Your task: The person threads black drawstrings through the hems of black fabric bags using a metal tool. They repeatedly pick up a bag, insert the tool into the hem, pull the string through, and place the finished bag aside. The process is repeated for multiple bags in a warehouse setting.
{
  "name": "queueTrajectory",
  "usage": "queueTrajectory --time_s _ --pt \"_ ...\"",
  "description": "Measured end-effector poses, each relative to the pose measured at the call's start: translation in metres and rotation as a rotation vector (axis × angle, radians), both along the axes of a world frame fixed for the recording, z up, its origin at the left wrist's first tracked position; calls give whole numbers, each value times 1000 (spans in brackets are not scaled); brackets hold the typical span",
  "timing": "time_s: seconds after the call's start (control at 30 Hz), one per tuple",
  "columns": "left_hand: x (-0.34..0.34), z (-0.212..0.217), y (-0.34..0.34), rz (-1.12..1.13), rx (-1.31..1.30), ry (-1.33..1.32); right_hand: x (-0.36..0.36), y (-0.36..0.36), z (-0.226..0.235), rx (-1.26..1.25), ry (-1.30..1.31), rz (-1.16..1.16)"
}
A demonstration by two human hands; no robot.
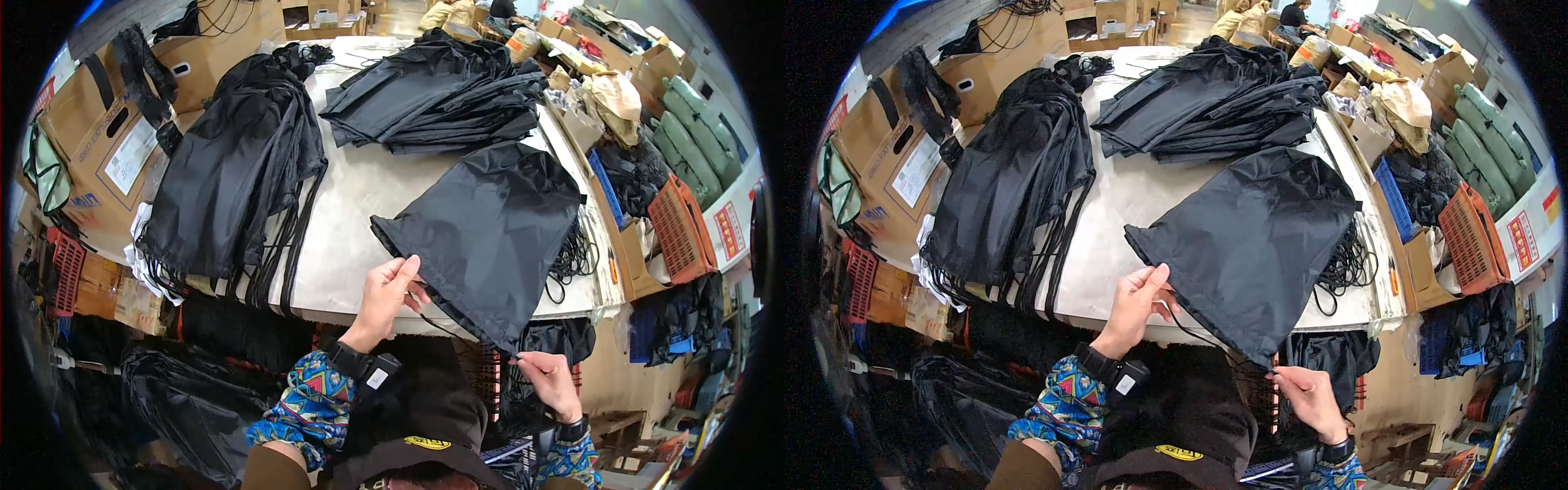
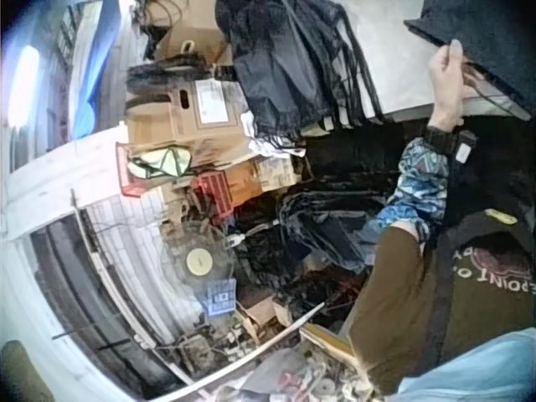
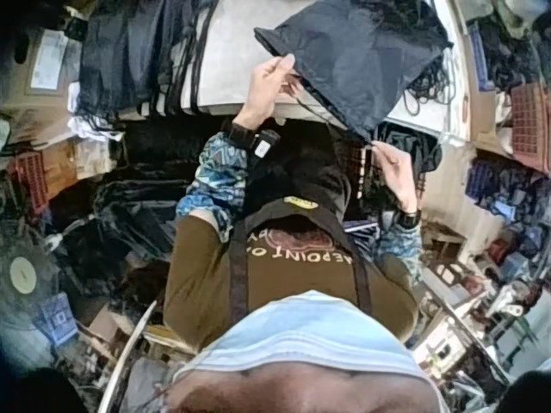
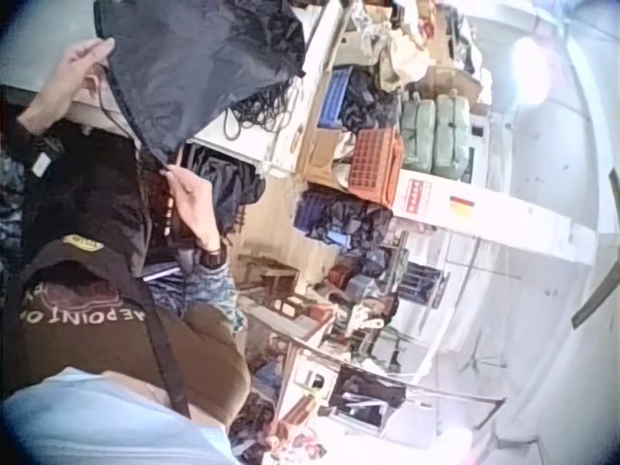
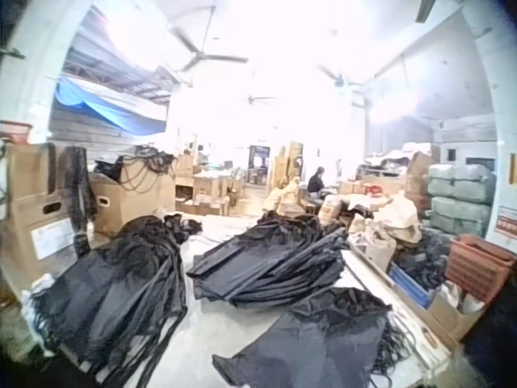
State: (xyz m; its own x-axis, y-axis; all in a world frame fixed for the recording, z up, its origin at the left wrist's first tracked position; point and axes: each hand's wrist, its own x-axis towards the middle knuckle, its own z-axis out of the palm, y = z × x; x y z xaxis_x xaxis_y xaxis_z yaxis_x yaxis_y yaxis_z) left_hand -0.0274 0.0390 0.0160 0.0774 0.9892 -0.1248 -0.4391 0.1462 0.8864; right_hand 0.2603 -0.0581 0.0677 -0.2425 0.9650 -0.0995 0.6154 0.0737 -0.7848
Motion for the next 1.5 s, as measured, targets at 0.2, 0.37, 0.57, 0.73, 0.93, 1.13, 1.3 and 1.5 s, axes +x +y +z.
queueTrajectory --time_s 0.2,0.37,0.57,0.73,0.93,1.13,1.3,1.5 --pt "-3 3 -9 -407 241 189 36 15 18 -554 407 -149" --pt "-11 -1 -10 -340 205 283 9 -4 -9 55 82 -129" --pt "18 -25 -27 -379 169 223 -31 -10 -42 443 -131 8" --pt "30 -11 -27 -132 8 -98 -38 -10 -41 148 23 -60" --pt "52 4 -26 -170 13 -169 -44 -4 -38 311 -78 -43" --pt "73 7 -25 -45 463 415 -44 42 26 414 48 -154" --pt "90 -3 -31 -22 813 997 -59 57 104 573 320 -32" --pt "77 -25 -12 120 739 1145 -5 21 173 1258 221 -533"
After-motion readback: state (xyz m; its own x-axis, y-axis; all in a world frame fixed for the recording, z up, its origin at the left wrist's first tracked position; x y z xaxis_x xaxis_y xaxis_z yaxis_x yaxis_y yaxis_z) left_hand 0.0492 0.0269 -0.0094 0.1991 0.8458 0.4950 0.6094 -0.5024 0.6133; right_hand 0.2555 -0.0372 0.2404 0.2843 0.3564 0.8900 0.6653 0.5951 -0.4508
